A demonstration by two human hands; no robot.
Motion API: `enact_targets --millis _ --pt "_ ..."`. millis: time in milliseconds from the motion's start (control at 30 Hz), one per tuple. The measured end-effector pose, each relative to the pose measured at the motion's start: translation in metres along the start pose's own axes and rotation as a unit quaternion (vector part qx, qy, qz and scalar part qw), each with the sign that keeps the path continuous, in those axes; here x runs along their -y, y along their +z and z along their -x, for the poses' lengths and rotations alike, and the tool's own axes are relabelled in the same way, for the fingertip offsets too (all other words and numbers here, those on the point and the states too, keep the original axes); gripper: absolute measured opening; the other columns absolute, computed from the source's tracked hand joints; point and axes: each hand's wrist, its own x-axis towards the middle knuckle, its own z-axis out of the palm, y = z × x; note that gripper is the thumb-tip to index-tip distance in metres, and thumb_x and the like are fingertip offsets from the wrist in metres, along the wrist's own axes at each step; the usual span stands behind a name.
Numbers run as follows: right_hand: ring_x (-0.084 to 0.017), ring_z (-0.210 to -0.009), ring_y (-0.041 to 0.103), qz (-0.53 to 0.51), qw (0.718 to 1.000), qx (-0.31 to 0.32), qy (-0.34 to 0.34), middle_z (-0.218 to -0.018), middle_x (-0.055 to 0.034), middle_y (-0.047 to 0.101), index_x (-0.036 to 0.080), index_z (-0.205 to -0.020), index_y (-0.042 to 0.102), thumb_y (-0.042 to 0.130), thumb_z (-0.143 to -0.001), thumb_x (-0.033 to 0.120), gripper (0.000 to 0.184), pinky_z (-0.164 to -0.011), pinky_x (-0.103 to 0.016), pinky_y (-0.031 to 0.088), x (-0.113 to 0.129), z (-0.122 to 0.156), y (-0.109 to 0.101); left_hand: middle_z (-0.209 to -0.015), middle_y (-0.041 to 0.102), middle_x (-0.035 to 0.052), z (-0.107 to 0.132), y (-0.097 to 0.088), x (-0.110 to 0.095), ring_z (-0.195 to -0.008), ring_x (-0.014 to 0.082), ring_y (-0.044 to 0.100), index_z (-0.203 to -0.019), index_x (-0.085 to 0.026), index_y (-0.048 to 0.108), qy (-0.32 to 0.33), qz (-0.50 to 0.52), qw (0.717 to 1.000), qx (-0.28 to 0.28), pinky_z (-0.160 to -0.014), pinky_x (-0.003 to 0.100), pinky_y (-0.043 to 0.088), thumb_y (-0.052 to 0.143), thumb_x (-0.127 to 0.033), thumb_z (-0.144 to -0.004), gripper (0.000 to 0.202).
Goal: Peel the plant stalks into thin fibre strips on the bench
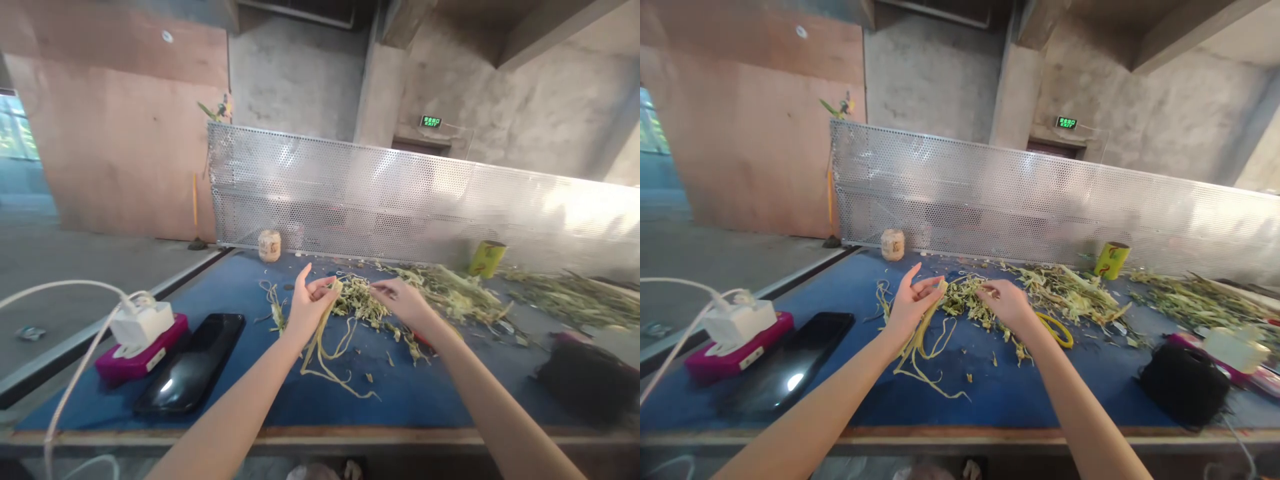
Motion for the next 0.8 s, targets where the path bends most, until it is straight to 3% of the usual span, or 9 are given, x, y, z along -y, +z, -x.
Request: enact_targets --millis 133,267,367,467,633,800 --pt "-0.017 -0.075 0.060 -0.232 0.967 0.048 -0.098 -0.084 -0.0055 0.067 0.016 -0.092 0.064 0.050 -0.075 0.037 0.031 -0.071 -0.028 0.046 0.047 -0.015 0.017 -0.097 0.059 0.0072 0.002 0.000 -0.001 -0.066 0.0088 0.059 -0.132 -0.020 0.018 -0.003 0.010 1.000 0.014 -0.067 0.026 0.048 0.072 -0.015 -0.057 0.092" --pt "-0.015 -0.071 0.059 -0.314 0.940 0.026 -0.130 -0.074 -0.0048 0.066 0.014 -0.075 0.067 0.057 -0.070 0.030 0.020 -0.068 -0.026 0.045 0.058 -0.030 0.033 -0.108 0.055 0.0087 0.000 -0.004 0.002 -0.064 0.0071 0.058 -0.132 -0.024 0.018 0.006 -0.024 0.999 -0.046 -0.068 0.027 0.047 0.070 -0.015 -0.060 0.090" --pt "-0.014 -0.067 0.057 -0.336 0.933 -0.011 -0.127 -0.070 -0.0040 0.064 0.015 -0.071 0.068 0.058 -0.068 0.030 0.018 -0.063 -0.025 0.043 0.052 -0.035 0.037 -0.106 0.058 0.0117 -0.002 -0.006 0.004 -0.067 0.0120 0.060 -0.132 -0.019 0.022 -0.033 -0.079 0.996 -0.040 -0.071 0.032 0.046 0.067 -0.018 -0.065 0.081" --pt "-0.013 -0.062 0.054 -0.356 0.928 -0.059 -0.092 -0.068 -0.0035 0.063 0.015 -0.073 0.068 0.058 -0.068 0.031 0.020 -0.058 -0.023 0.041 0.040 -0.036 0.036 -0.083 0.065 0.0111 0.000 -0.005 0.002 -0.070 0.0182 0.062 -0.125 -0.009 0.036 -0.105 -0.158 0.981 0.045 -0.069 0.033 0.044 0.062 -0.026 -0.071 0.063" --pt "-0.008 -0.047 0.041 -0.411 0.905 -0.106 -0.026 -0.050 0.0017 0.051 0.012 -0.078 0.069 0.060 -0.067 0.038 0.029 -0.047 -0.021 0.034 0.013 -0.038 0.029 -0.070 0.064 0.0058 0.003 0.000 -0.001 -0.058 0.0155 0.055 -0.127 -0.010 0.034 -0.101 -0.237 0.961 0.103 -0.057 0.029 0.041 0.054 -0.024 -0.075 0.058" --pt "-0.006 -0.046 0.040 -0.501 0.853 -0.146 0.003 -0.052 0.0017 0.052 0.011 -0.079 0.068 0.064 -0.063 0.039 0.033 -0.047 -0.022 0.033 -0.012 -0.046 0.028 -0.057 0.053 -0.0015 0.000 -0.001 0.002 -0.053 0.0134 0.047 -0.127 -0.011 0.035 -0.084 -0.285 0.946 0.128 -0.055 0.027 0.036 0.049 -0.025 -0.077 0.054"
